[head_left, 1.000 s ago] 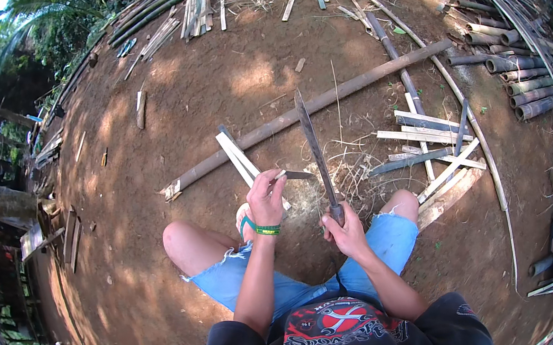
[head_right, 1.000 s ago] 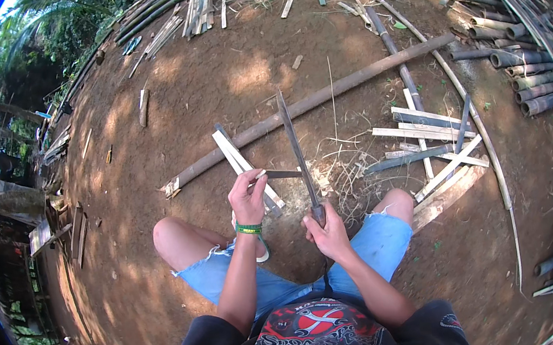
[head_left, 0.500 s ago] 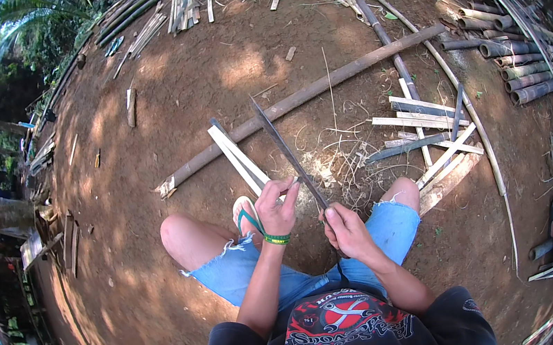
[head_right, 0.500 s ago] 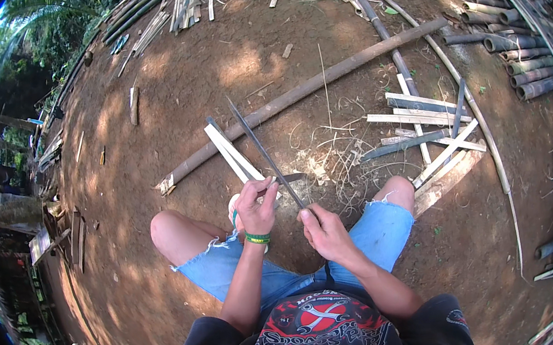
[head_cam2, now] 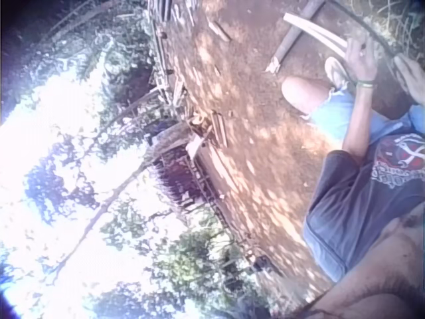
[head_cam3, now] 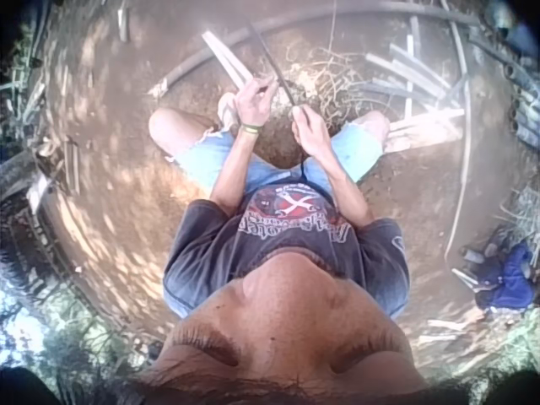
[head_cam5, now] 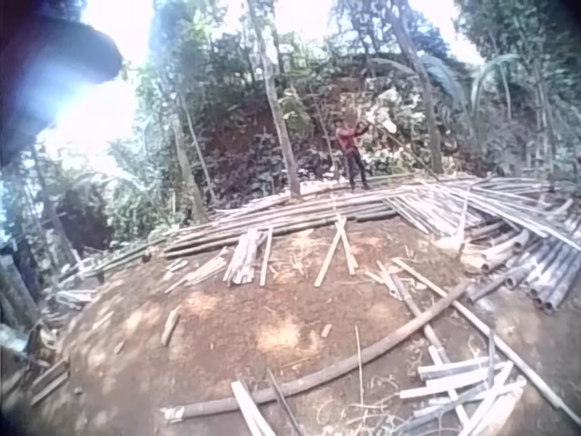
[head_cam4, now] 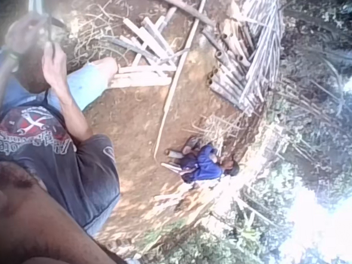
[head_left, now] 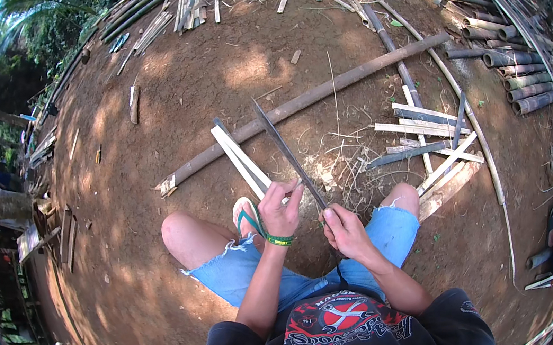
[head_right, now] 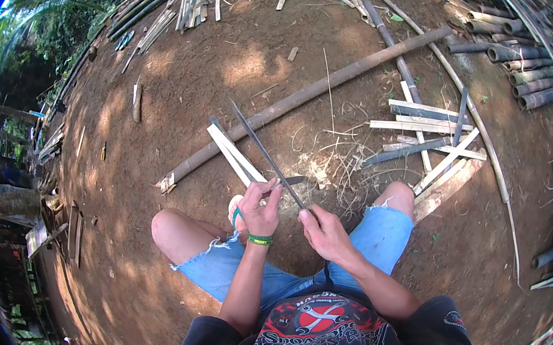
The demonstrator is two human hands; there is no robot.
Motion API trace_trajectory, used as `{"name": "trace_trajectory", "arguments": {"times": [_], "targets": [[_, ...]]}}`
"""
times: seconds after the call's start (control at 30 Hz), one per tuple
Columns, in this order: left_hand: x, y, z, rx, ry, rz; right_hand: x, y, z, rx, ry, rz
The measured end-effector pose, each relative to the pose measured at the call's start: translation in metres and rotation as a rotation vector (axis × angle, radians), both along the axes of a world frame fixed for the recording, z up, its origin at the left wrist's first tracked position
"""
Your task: The person sits on the ground and uses a machete to split long bamboo poles into thin strips. They hold the bamboo with one hand and strike it with the machete to separate the material, occasionally adjusting the position of the bamboo or the tool.
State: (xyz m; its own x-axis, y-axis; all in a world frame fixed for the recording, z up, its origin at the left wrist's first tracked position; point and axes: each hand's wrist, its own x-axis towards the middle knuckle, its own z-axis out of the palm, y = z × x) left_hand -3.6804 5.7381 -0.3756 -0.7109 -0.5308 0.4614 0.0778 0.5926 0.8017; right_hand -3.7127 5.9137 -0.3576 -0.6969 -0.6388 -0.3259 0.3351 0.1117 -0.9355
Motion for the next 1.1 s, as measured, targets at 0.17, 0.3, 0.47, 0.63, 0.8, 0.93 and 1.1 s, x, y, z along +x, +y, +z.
{"name": "trace_trajectory", "arguments": {"times": [0.17, 0.3, 0.47, 0.63, 0.8, 0.93, 1.1], "targets": [[-0.004, 0.003, 0.004, 0.001, 0.005, -0.002, -0.004, 0.003, -0.011, 0.021, 0.083, 0.015], [-0.006, 0.007, 0.002, -0.003, 0.018, 0.005, -0.005, 0.005, -0.005, 0.136, 0.318, 0.008], [-0.005, 0.010, 0.002, -0.028, -0.002, 0.025, 0.001, 0.001, 0.009, 0.287, 0.547, -0.014], [-0.003, 0.011, 0.003, -0.083, -0.024, 0.033, 0.004, 0.000, 0.006, 0.344, 0.662, -0.018], [-0.001, 0.008, -0.003, -0.097, -0.008, 0.038, 0.007, -0.001, 0.012, 0.381, 0.707, -0.016], [0.000, 0.008, -0.002, -0.101, -0.008, 0.045, 0.008, -0.002, 0.012, 0.378, 0.688, -0.013], [0.003, 0.006, 0.002, -0.085, -0.047, 0.029, 0.004, -0.002, 0.013, 0.311, 0.580, -0.013]]}}
